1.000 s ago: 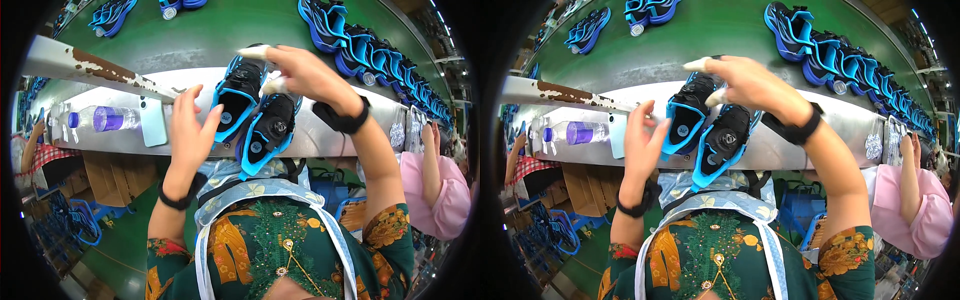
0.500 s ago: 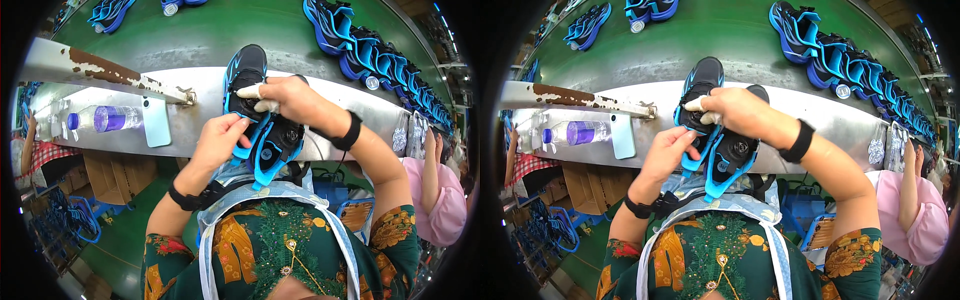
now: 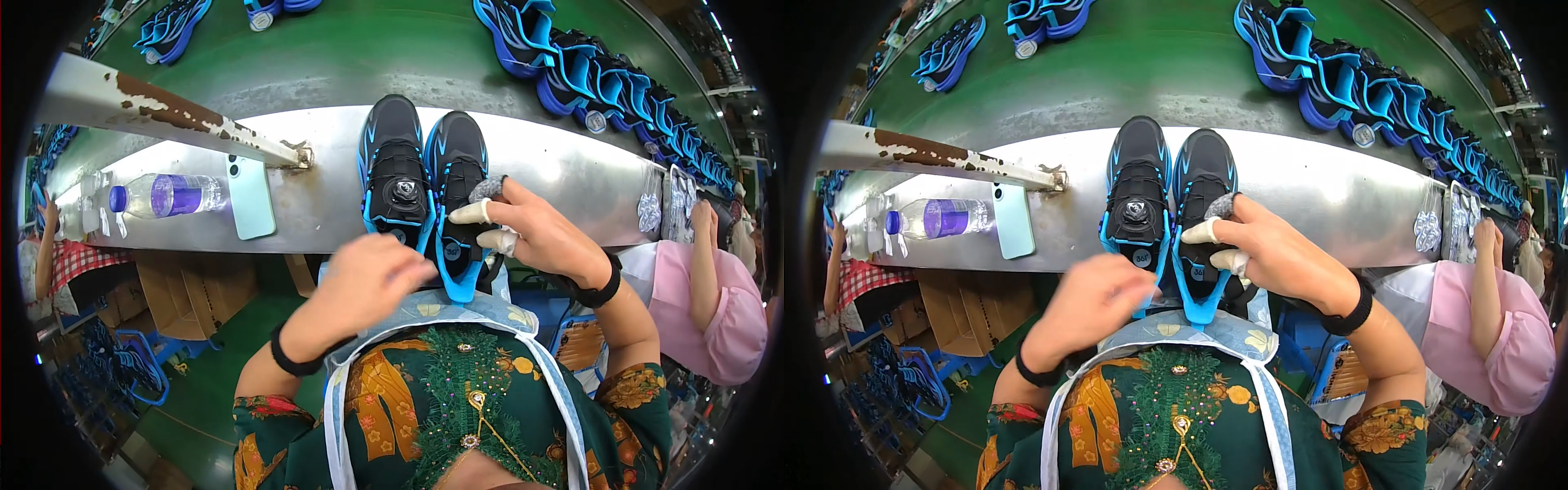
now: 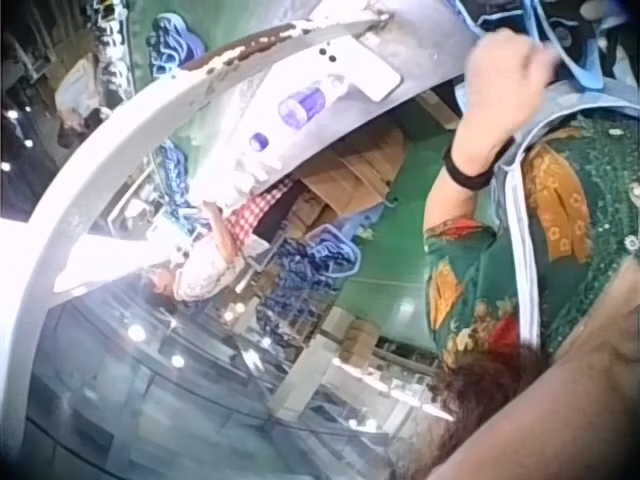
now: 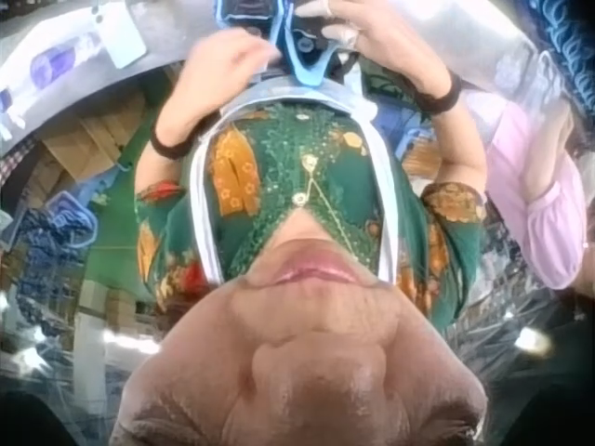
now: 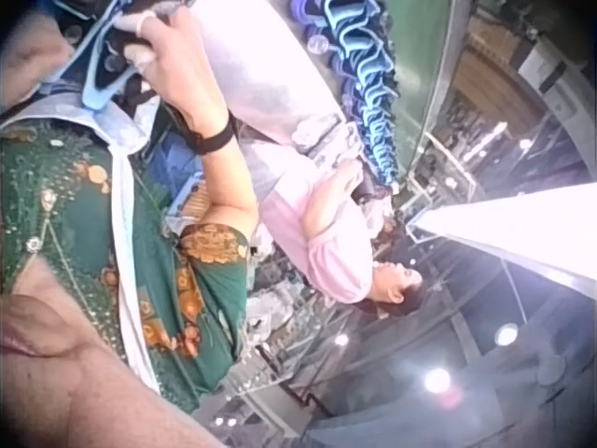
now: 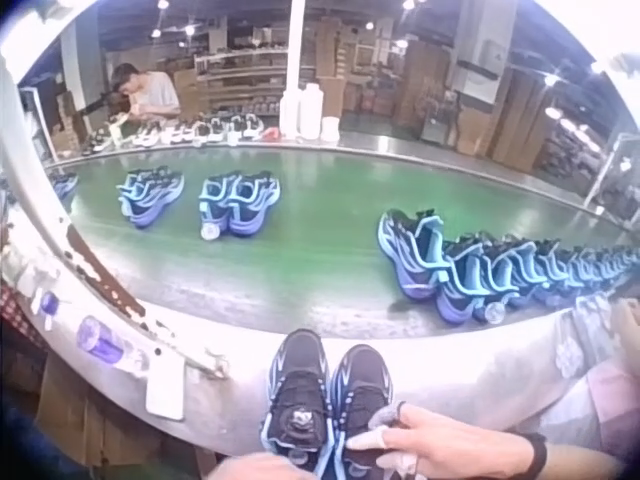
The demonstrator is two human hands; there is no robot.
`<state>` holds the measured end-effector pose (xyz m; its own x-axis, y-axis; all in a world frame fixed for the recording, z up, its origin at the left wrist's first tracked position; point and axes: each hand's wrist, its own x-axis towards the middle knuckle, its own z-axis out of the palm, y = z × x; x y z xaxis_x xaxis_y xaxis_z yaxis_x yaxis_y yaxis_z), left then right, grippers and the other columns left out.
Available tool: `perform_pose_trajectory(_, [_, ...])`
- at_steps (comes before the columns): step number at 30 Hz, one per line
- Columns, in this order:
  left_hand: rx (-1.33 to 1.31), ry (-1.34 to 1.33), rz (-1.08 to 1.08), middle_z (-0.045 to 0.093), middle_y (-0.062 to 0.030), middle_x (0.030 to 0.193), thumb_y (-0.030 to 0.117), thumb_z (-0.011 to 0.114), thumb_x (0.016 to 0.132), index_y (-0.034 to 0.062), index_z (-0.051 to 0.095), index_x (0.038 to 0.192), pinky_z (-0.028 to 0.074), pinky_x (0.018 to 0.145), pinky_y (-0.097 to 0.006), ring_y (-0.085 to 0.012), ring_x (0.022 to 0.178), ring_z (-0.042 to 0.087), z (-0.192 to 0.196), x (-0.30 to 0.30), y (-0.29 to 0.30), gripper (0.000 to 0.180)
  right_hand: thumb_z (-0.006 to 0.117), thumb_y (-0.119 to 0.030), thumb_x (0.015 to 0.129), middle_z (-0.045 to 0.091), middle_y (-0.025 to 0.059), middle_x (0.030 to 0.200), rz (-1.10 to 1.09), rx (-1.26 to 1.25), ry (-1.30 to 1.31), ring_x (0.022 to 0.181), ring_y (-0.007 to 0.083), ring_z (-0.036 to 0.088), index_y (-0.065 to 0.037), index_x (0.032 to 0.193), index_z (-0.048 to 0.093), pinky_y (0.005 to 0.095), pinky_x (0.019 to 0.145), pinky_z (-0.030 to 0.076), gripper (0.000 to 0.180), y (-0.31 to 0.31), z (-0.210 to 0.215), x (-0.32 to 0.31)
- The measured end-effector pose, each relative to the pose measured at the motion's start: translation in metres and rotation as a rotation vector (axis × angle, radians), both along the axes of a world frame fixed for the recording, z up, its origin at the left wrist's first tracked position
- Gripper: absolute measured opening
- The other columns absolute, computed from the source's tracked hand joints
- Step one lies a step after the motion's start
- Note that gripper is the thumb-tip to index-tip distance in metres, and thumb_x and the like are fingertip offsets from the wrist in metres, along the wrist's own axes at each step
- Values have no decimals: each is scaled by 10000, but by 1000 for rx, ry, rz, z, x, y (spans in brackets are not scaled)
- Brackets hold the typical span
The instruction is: Inspecting and cleaning finished shoes on an assembly line in a factory.
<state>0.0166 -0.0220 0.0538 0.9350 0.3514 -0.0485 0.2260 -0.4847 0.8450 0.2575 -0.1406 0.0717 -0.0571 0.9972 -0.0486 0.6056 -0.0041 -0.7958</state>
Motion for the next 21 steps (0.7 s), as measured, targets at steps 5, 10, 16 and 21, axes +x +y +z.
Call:
perform_pose_trajectory(5, [178,-243,276,596,-86,949,127,751,769,42,667,1039,454,828,-341,-226,912,571,-14,40,32,295,759,-145,787,515,115,799,-289,150,-404,722,291,543,-142,1134,684,370,660,469,355,-14,-21,-26])
perform_pose_trajectory(10, [40,-193,169,578,-46,894,102,735,757,61,700,1029,413,759,-279,-174,860,527,-33,47,39,277,750,-187,797,508,97,720,-241,21,-204,707,318,561,-96,1049,670,425,620,452,280,-15,-4,-11])
perform_pose_trajectory(16, [-17,-117,112,593,-87,951,145,748,740,49,663,1077,430,835,-346,-258,939,539,-9,43,48,361,785,-299,768,522,87,694,-361,274,-391,649,307,567,-89,964,657,416,577,445,314,-11,-31,-22])
perform_pose_trajectory(21, [-458,-141,66,563,-32,964,58,672,752,20,665,1107,400,784,-240,-130,867,527,-42,36,65,357,722,-232,811,526,103,747,-284,257,-311,733,336,566,-74,943,597,448,667,455,241,-12,-35,-28])
